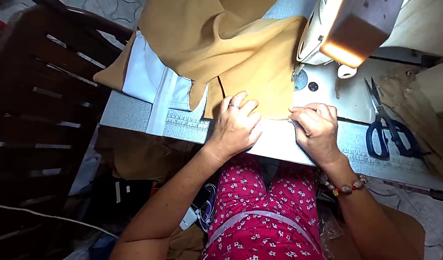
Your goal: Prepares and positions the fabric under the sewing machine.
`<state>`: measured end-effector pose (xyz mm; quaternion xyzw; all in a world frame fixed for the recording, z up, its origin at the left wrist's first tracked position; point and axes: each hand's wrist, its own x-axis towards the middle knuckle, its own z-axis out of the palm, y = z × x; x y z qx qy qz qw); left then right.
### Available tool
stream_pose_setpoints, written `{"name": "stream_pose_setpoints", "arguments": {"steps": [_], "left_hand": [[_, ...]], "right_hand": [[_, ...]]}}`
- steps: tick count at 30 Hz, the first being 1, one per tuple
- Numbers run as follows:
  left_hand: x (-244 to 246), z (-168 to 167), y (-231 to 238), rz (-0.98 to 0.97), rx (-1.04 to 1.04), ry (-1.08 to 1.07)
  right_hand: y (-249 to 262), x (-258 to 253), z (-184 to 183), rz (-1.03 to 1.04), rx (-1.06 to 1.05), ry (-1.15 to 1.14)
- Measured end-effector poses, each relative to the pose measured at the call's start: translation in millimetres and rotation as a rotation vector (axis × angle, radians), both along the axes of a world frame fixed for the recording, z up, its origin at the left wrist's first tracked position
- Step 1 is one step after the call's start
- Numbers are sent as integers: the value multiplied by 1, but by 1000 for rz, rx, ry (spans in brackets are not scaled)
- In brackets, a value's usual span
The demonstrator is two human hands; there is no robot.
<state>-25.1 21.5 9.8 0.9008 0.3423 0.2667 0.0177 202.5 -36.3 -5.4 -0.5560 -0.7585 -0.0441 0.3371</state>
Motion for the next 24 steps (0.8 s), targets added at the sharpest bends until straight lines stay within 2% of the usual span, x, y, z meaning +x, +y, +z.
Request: {"name": "stream_pose_setpoints", "arguments": {"steps": [3,5,7,9,16,20,24], "left_hand": [[29,12,12,-84,-46,-56],[48,14,23,-122,-206,-54],[59,14,33,-99,-405,47],[58,12,41,-72,-514,185],[51,11,43,-61,-546,241],[51,11,42,-55,-544,256],[50,11,42,-59,-525,241]], "right_hand": [[-1,0,1,7,-15,8],[-2,1,2,18,-43,8],[-3,2,2,23,-54,-3],[-3,3,4,24,-56,-10],[-19,11,10,-26,-157,27],[-24,8,8,-102,-96,127],[-20,0,7,-133,-100,108]]}}
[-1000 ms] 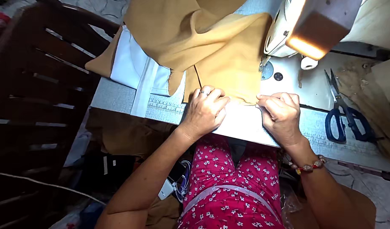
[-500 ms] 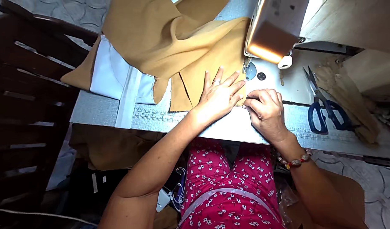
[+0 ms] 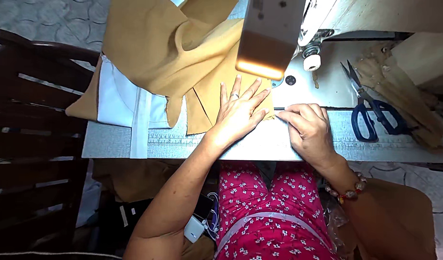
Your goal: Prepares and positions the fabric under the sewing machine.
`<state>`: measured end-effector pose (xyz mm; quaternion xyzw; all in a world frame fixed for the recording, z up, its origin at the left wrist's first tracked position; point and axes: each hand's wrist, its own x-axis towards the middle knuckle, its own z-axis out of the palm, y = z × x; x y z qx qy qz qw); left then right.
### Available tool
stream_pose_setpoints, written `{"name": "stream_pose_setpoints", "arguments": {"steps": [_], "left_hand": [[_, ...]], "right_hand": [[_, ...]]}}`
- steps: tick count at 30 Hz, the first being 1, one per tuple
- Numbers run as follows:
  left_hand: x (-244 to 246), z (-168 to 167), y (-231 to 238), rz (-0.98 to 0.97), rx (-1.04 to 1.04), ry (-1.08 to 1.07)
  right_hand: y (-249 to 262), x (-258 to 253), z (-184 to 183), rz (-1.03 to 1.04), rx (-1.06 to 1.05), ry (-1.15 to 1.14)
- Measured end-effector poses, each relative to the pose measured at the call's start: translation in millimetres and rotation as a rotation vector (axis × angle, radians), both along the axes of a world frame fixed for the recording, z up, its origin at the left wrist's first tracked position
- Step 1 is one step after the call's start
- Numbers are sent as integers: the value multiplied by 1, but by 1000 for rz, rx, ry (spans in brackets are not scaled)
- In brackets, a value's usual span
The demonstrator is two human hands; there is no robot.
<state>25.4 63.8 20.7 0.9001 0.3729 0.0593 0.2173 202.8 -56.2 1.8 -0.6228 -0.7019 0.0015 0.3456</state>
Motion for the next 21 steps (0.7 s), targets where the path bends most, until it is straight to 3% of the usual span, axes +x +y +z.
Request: {"name": "stream_pose_setpoints", "arguments": {"steps": [21], "left_hand": [[1,-10,5,-75,167,35]], "right_hand": [[1,0,-8,7,12,-189]]}}
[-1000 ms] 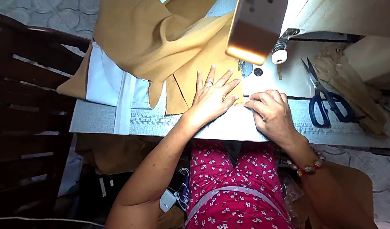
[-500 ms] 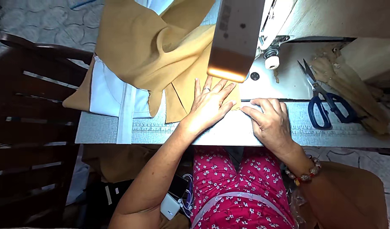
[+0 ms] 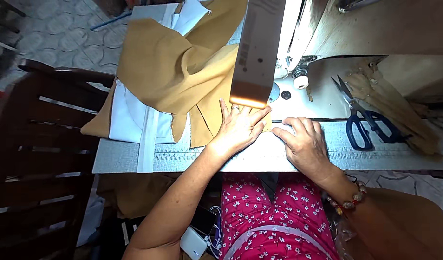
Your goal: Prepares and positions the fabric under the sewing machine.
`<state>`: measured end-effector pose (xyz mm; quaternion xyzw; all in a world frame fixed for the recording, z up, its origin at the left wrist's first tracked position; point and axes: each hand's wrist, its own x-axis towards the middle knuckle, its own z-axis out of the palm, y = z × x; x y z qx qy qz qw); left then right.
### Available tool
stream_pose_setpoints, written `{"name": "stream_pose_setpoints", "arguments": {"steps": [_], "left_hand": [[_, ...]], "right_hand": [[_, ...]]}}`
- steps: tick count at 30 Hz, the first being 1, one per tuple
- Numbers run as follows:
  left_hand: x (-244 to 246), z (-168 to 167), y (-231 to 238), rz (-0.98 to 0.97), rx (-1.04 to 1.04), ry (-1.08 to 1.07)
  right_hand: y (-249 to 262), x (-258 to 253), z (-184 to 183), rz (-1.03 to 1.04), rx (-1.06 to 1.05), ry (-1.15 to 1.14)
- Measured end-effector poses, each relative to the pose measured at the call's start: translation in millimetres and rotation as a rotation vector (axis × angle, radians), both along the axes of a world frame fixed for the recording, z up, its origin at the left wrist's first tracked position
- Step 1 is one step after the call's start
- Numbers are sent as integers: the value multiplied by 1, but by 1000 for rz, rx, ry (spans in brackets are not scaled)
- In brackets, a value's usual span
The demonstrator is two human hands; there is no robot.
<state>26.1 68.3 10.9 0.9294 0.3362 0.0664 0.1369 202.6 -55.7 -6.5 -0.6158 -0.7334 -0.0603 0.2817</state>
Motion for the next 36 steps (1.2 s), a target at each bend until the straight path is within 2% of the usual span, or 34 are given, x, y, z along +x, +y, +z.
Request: {"name": "stream_pose_setpoints", "arguments": {"steps": [14,23,36], "left_hand": [[-3,-9,22,-35,25,-56],[4,-7,46,16,-61,-65],[18,12,78,20,-156,-64]], "right_hand": [[16,7,6,35,-52,-5],[26,8,16,28,-122,-37],[39,10,23,1,-184,-75]]}}
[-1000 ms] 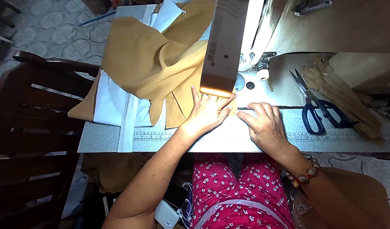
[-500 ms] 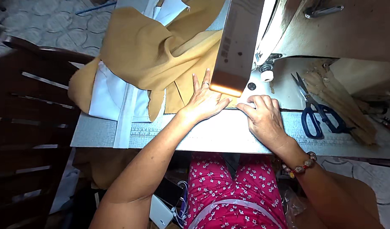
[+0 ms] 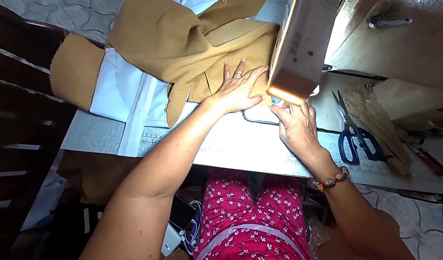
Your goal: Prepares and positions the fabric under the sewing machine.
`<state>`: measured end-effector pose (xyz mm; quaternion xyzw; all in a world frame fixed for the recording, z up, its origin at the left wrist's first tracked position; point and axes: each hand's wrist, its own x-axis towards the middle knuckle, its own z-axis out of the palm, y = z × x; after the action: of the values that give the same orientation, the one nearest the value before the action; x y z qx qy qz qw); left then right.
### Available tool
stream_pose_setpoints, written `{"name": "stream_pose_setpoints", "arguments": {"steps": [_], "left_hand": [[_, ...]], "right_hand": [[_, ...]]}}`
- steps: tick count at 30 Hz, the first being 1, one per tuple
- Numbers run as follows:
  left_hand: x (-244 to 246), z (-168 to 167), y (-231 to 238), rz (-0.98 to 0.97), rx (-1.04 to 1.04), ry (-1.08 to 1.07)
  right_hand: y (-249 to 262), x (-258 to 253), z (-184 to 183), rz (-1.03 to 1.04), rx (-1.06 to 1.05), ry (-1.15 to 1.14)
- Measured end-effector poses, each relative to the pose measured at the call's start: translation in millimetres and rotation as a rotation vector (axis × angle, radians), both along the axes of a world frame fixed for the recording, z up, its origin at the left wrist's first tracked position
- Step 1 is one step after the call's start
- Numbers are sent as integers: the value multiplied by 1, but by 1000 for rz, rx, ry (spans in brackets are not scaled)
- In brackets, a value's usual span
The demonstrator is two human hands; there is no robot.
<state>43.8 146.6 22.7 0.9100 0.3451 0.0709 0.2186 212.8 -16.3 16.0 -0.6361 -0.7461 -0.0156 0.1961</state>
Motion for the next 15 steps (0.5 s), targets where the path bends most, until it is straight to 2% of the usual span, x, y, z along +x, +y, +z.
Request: {"name": "stream_pose_setpoints", "arguments": {"steps": [6,15], "left_hand": [[6,-1,17,18,-32,-33],[17,-22,52,20,-3,-87]], "right_hand": [[-22,-6,-9,-48,-1,85],[-109,4,-15,-61,55,234]]}}
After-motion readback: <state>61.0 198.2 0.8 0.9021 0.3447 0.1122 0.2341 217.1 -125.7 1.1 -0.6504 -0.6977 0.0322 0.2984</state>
